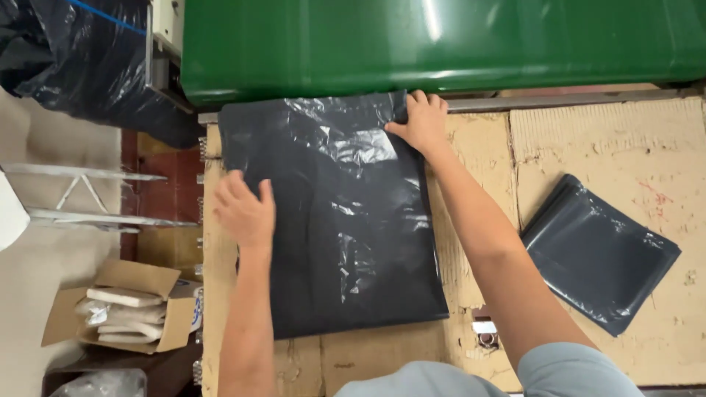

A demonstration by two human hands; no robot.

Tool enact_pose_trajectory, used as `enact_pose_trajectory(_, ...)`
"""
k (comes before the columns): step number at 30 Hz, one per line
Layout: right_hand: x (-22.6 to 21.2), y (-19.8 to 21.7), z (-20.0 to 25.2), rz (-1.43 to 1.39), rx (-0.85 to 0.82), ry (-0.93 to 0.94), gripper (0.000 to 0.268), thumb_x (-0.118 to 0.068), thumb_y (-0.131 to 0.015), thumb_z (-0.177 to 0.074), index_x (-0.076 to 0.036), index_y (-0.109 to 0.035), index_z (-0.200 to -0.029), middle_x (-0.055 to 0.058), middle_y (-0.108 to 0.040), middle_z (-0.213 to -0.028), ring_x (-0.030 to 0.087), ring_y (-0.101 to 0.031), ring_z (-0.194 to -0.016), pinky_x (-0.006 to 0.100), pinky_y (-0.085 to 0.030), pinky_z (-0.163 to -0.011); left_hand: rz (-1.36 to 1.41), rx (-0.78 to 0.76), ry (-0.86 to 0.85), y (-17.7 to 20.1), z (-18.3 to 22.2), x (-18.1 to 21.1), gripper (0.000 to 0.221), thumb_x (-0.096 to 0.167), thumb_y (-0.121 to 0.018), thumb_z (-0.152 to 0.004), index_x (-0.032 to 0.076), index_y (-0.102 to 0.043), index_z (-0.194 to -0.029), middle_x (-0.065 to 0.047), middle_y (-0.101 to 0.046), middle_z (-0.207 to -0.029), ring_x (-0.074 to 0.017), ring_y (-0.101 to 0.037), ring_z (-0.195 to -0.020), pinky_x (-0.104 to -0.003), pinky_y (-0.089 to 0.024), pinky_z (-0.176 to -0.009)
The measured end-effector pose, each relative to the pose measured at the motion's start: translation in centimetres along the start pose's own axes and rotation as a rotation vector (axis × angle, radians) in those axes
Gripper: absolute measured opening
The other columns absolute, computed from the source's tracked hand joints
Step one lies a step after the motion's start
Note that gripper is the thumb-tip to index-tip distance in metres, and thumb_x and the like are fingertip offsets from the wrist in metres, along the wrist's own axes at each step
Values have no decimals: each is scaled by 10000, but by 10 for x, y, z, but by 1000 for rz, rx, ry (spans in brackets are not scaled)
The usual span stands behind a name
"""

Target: The person repeatedly folds black poly mailers on a workbench and places them into a red crate. The person retrieves mailers from a conveyor belt, folds them in half, then folds again into smaller rectangles, and stacks them in the crate.

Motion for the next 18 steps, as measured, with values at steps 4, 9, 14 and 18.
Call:
enact_pose_trajectory(4, -38, 4, 2, 28, 138, 47, 419, -386, -806, -749, -208, -633, -1086, -9, -650, -1115, 287, -580, -1147, 482, -389, -974, 560, -261, -186, -26, 20, 22, 393, 484, -682, -921, 157, -652, -1137, -33, -669, -846, -236, -680, -841, -329, -524, -733)
enact_pose_trajectory(9, -97, 110, 81, -710, 244, 25, 314, -39, -635, -793, -144, -500, -1056, 64, -629, -983, 327, -519, -898, 403, -418, -807, 1488, -1404, 763, 70, -16, 27, 1235, 825, -37, -629, -18, -434, -1439, -220, -538, -1463, -358, -559, -1316, -511, -400, -1094)
enact_pose_trajectory(14, -98, 147, 248, -829, 160, 180, 701, 72, -777, -669, -123, -595, -1318, 149, -634, -1254, 409, -537, -1281, 505, -391, -1102, 2078, -1515, 848, -10, 20, -49, 1114, 905, -333, -667, 20, -573, -1301, -251, -471, -1490, -469, -422, -1373, -599, -363, -1054)
enact_pose_trajectory(18, -84, 101, 335, -695, 103, 391, 408, 79, -726, -716, -168, -728, -1041, 25, -739, -1043, 251, -688, -1103, 446, -405, -1092, 1802, -1340, 894, -26, 44, -96, 797, 711, -492, -832, 61, -611, -1277, -193, -598, -1315, -364, -601, -1161, -481, -499, -930)
Point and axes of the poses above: each hand's wrist, its own z-axis away from the middle knuckle, its own y-axis out of the back of the hand, x = y × z, the point moved 2 cm from there along -z, towards the middle knuckle
